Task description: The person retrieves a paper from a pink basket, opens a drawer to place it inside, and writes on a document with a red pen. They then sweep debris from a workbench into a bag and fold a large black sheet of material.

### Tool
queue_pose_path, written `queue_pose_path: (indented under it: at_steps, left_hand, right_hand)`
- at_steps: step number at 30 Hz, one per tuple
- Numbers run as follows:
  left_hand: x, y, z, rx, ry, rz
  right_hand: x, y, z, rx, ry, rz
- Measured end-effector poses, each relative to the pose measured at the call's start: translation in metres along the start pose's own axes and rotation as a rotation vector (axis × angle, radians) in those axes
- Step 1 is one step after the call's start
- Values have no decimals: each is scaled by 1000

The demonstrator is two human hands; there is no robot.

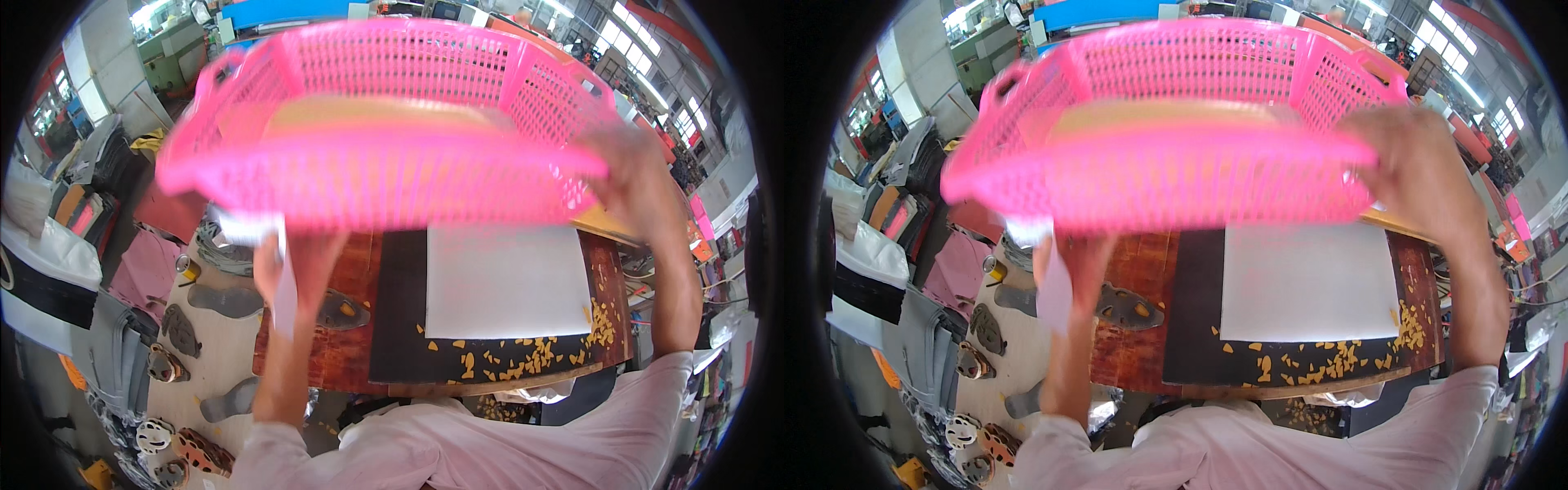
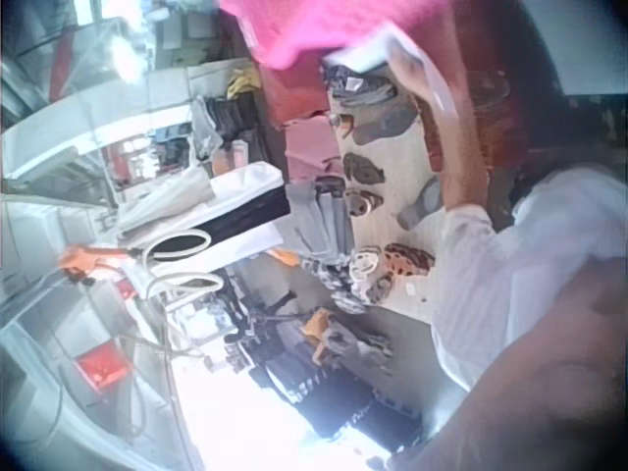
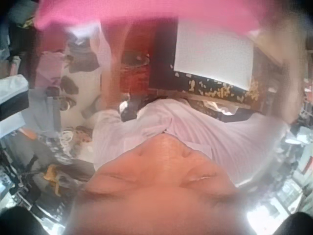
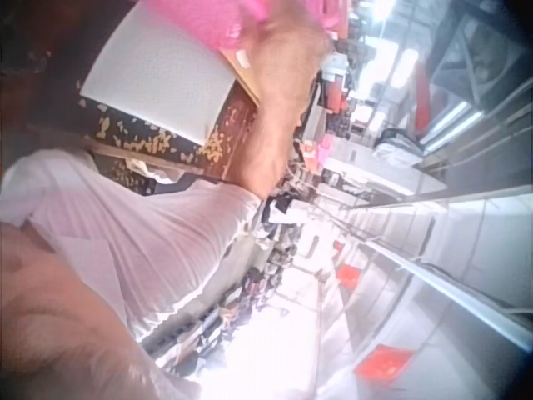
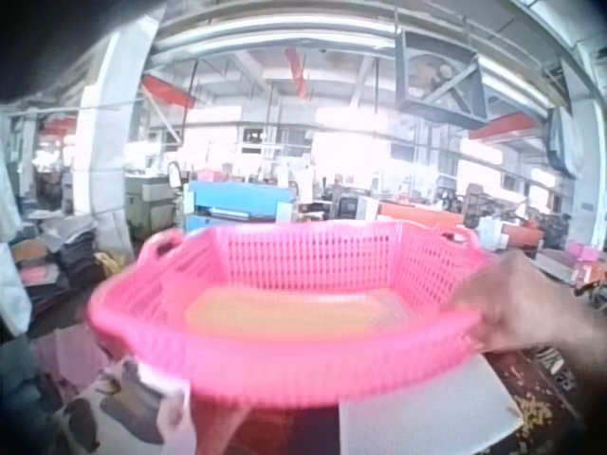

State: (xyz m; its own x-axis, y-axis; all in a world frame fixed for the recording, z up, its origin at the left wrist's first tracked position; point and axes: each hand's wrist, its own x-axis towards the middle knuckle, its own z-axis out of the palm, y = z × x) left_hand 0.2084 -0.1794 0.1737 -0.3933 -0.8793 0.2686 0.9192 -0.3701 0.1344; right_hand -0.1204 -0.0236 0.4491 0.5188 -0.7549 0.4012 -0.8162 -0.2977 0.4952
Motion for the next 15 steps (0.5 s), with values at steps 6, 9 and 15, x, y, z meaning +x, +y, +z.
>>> queue_pose_path:
  at_steps: [6,9,15]
  left_hand:
    - [176,-19,28,266,139,33]
    - [114,-52,-22,527,116,-108]
    - [-104,-33,-98,763,731,-179]
  right_hand:
    - [51,170,131,37,110,428]
    - [56,216,225,114,19,398]
    - [17,268,352,245,76,224]
